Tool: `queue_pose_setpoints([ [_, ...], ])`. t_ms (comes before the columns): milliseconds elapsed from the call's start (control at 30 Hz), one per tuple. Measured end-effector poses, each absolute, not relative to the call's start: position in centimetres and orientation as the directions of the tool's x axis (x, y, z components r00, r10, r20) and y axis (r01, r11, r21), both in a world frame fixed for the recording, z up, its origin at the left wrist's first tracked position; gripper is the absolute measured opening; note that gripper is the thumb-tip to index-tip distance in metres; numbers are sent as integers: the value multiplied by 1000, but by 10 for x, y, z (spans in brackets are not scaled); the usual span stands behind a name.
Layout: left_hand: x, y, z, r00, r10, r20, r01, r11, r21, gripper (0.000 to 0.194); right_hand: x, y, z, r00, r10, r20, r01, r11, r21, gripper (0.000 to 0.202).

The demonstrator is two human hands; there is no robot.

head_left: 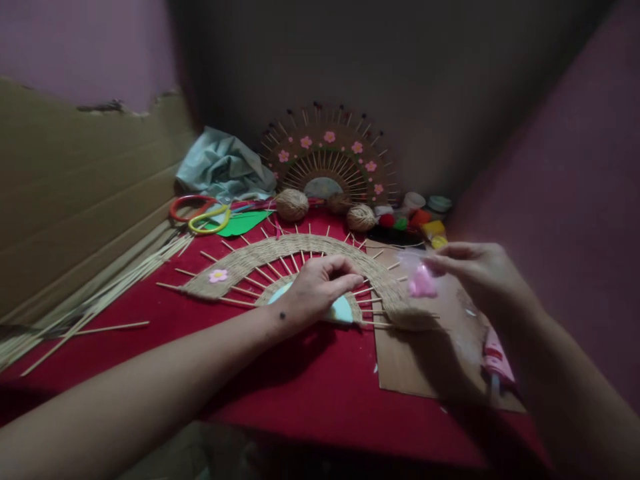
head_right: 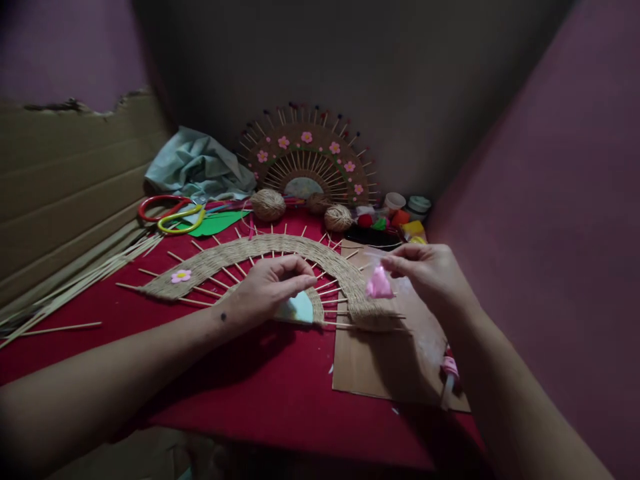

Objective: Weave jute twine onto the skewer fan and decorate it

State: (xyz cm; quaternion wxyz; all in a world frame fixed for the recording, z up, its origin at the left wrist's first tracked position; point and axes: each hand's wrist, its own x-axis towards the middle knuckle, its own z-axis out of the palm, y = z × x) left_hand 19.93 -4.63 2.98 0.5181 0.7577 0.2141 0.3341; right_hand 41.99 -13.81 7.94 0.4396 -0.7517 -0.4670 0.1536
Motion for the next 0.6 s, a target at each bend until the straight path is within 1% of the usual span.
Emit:
queue_pose_setpoints([
  [67,200,-49,26,702,657,275,-33,-355,934,13,445,-124,83,555,823,120,551,-256,-795,9],
  [100,201,-51,23,726,631,275,-43,-357,933,13,456,-116,83,561,825,69,546,-307,-780,11],
  [133,202,-54,19,755,593,279,-54,-369,928,14,466,-109,82,558,830,-19,544,-383,-747,16],
  [233,204,-63,8,815,470,339,-89,-477,874,20,488,-94,75,554,826,-102,541,-450,-710,21],
  [333,204,-69,1,825,358,437,-129,-633,763,30,500,-86,68,576,808,-127,541,-492,-682,18],
  [433,203,-72,-3,832,214,512,-194,-752,630,32,507,-80,60,608,787,-102,549,-510,-662,16],
  [600,201,-78,-9,837,53,545,-258,-840,478,28,513,-71,49,616,783,-87,585,-529,-615,14],
])
